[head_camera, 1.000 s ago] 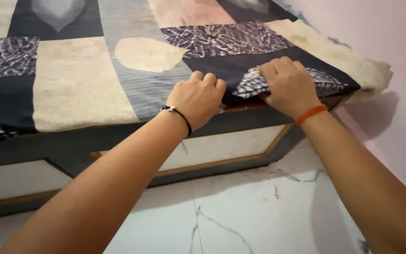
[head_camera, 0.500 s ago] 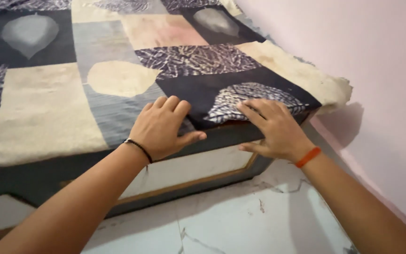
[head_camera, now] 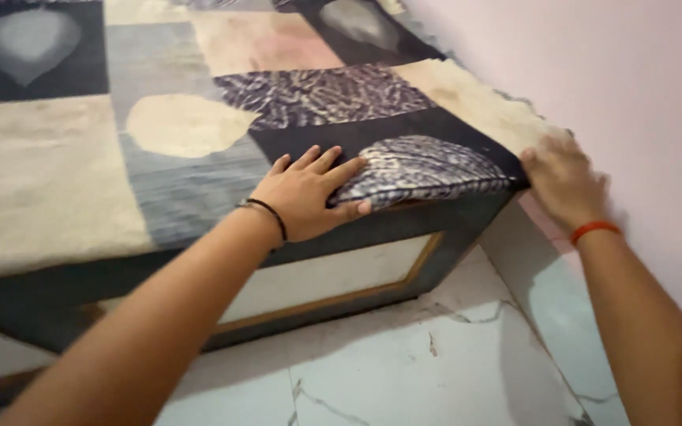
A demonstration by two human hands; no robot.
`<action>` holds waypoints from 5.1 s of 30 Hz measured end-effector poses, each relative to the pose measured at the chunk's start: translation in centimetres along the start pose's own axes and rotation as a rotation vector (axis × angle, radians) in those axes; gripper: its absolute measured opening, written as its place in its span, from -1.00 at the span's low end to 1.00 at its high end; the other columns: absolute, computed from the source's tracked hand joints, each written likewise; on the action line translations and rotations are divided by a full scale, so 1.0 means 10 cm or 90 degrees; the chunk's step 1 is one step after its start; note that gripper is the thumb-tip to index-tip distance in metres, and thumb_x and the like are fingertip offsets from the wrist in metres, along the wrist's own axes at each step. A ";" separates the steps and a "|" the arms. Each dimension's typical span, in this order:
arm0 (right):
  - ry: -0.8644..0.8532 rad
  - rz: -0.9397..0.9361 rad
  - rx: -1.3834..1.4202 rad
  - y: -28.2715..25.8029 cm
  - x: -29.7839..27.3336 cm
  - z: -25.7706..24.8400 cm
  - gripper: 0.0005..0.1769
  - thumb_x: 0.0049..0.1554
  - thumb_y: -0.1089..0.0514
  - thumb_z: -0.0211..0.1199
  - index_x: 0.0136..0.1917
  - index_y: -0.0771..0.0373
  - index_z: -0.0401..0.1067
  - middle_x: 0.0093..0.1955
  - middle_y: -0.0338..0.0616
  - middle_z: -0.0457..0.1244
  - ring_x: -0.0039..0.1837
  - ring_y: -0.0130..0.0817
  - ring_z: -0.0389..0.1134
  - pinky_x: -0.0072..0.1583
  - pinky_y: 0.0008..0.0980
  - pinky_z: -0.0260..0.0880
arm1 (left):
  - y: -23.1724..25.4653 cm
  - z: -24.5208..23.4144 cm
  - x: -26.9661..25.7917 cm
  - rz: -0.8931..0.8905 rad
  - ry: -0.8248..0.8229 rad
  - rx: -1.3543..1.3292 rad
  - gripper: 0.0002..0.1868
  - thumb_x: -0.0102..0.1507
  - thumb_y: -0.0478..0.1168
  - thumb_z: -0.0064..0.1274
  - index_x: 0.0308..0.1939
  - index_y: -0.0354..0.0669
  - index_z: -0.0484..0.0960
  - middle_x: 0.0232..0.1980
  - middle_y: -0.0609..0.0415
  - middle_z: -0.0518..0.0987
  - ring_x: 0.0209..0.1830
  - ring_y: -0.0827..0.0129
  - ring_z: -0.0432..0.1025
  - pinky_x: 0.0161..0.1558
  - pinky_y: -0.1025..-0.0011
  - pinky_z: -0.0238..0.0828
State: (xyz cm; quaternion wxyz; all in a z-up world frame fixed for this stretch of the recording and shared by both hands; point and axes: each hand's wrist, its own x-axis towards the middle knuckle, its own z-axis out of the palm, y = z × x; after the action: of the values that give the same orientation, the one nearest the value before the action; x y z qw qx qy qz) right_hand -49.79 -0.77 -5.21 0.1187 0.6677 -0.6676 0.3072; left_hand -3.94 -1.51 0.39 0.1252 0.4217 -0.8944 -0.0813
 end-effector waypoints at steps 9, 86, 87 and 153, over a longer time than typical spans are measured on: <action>0.096 -0.225 0.221 -2.29 0.34 0.01 -0.69 0.34 0.02 0.34 0.17 0.31 0.55 0.25 0.09 0.38 0.37 0.00 0.39 0.42 -0.15 0.34 | -1.29 -1.00 -1.72 -0.226 0.201 0.049 -0.43 0.25 0.33 0.08 -0.15 -0.10 0.79 -0.19 -0.17 0.70 -0.07 0.00 0.55 0.01 0.07 0.45; -0.535 -0.330 0.385 -7.41 -0.33 1.19 -0.50 0.26 -0.27 0.15 0.12 0.15 0.58 0.05 -0.11 0.44 0.14 -0.31 0.38 0.12 -0.29 0.29 | -3.50 -1.51 -5.23 -0.077 0.467 0.245 -0.52 0.25 0.15 0.17 -0.02 -0.17 0.59 -0.03 -0.07 0.60 0.01 0.00 0.47 0.05 0.14 0.41; -0.482 -0.285 0.306 -7.49 -0.40 1.15 -0.50 0.25 -0.25 0.15 0.08 0.19 0.60 -0.02 -0.01 0.44 0.07 -0.20 0.41 0.08 -0.23 0.36 | -3.50 -1.54 -5.21 -0.146 0.430 0.206 -0.57 0.29 0.15 0.16 -0.06 -0.13 0.62 -0.04 -0.04 0.62 0.03 0.04 0.48 0.06 0.14 0.41; -0.338 -0.164 -0.144 -9.98 -0.61 2.63 0.03 0.08 -0.69 -0.28 0.66 -0.21 -0.10 0.66 0.31 -0.28 0.66 0.23 -0.30 0.51 0.38 -0.37 | -7.02 -3.16 -6.85 -0.543 -0.084 0.069 -0.06 0.17 0.63 -0.48 0.60 0.56 -0.09 0.71 0.37 -0.25 0.70 0.14 -0.39 0.56 -0.19 -0.49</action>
State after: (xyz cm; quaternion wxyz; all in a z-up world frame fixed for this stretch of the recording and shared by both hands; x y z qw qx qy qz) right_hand 53.58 -2.71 -4.17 0.0517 0.7864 -0.6149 0.0287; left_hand 98.81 6.04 2.34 0.0008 0.7535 -0.6490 -0.1052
